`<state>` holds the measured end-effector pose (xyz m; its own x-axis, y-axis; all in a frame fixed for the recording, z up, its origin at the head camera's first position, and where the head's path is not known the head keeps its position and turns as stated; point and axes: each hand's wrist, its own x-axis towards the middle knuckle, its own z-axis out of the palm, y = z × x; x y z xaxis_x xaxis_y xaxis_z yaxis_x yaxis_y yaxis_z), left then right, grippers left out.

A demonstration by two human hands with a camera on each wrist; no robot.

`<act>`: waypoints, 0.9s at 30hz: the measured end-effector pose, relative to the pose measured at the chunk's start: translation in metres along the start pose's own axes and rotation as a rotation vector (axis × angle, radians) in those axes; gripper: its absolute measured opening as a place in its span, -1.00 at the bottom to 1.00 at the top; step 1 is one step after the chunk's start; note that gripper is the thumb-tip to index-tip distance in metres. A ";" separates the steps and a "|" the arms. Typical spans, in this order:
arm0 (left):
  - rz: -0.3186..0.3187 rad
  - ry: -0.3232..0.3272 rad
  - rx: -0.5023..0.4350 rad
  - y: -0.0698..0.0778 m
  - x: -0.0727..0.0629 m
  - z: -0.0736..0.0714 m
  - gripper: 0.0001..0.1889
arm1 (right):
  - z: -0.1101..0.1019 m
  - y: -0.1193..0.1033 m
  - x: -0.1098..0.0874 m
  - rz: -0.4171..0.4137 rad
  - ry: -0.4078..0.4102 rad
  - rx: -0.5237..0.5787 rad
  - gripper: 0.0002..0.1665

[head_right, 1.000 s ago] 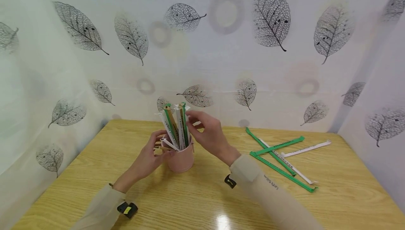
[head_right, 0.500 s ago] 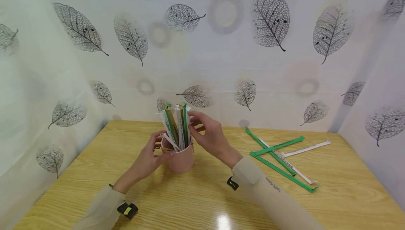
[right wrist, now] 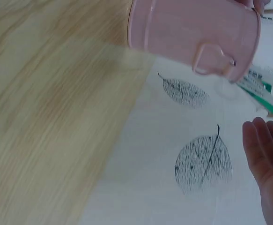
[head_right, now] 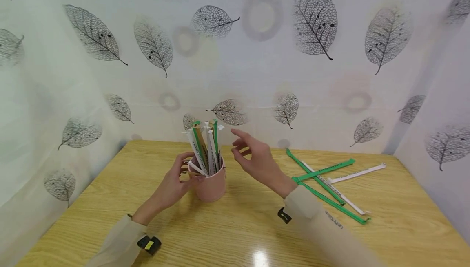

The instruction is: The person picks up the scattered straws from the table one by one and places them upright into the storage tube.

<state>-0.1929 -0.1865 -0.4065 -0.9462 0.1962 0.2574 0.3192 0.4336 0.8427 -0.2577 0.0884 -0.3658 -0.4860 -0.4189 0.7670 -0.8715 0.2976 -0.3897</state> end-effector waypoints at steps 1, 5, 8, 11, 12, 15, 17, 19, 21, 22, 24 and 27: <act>0.005 0.001 0.002 0.000 0.000 0.000 -0.23 | -0.006 0.002 -0.002 -0.008 -0.008 -0.016 -0.36; 0.001 0.002 0.003 0.001 0.000 0.001 -0.23 | -0.032 0.016 -0.011 -0.048 -0.056 -0.094 -0.58; -0.002 0.005 0.023 0.002 -0.001 0.001 -0.23 | -0.055 0.028 -0.023 -0.048 -0.107 -0.132 -0.63; -0.004 0.010 0.046 0.002 0.000 0.002 -0.23 | -0.076 0.039 -0.037 -0.040 -0.151 -0.176 -0.60; -0.008 0.008 0.045 0.002 0.000 0.002 -0.23 | -0.082 0.042 -0.042 -0.038 -0.163 -0.194 -0.60; -0.018 0.009 0.023 0.003 -0.001 0.002 -0.23 | -0.100 0.050 -0.058 -0.005 -0.221 -0.261 -0.61; -0.022 0.007 0.014 0.003 -0.001 0.002 -0.23 | -0.111 0.054 -0.069 0.049 -0.281 -0.301 -0.63; -0.025 0.005 0.011 0.004 -0.001 0.002 -0.23 | -0.121 0.056 -0.080 0.147 -0.355 -0.327 -0.67; -0.027 0.001 0.016 0.004 -0.001 0.002 -0.24 | -0.130 0.058 -0.089 0.240 -0.411 -0.350 -0.70; -0.029 0.001 0.016 0.004 -0.001 0.002 -0.24 | -0.133 0.060 -0.093 0.278 -0.433 -0.357 -0.70; -0.036 0.000 0.013 0.005 -0.001 0.002 -0.25 | -0.138 0.062 -0.101 0.336 -0.466 -0.367 -0.68; -0.043 0.001 0.010 0.005 -0.001 0.002 -0.25 | -0.142 0.065 -0.110 0.339 -0.484 -0.381 -0.61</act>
<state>-0.1900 -0.1828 -0.4034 -0.9591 0.1763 0.2214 0.2786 0.4502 0.8483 -0.2514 0.2757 -0.4029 -0.7787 -0.5576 0.2875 -0.6258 0.7226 -0.2936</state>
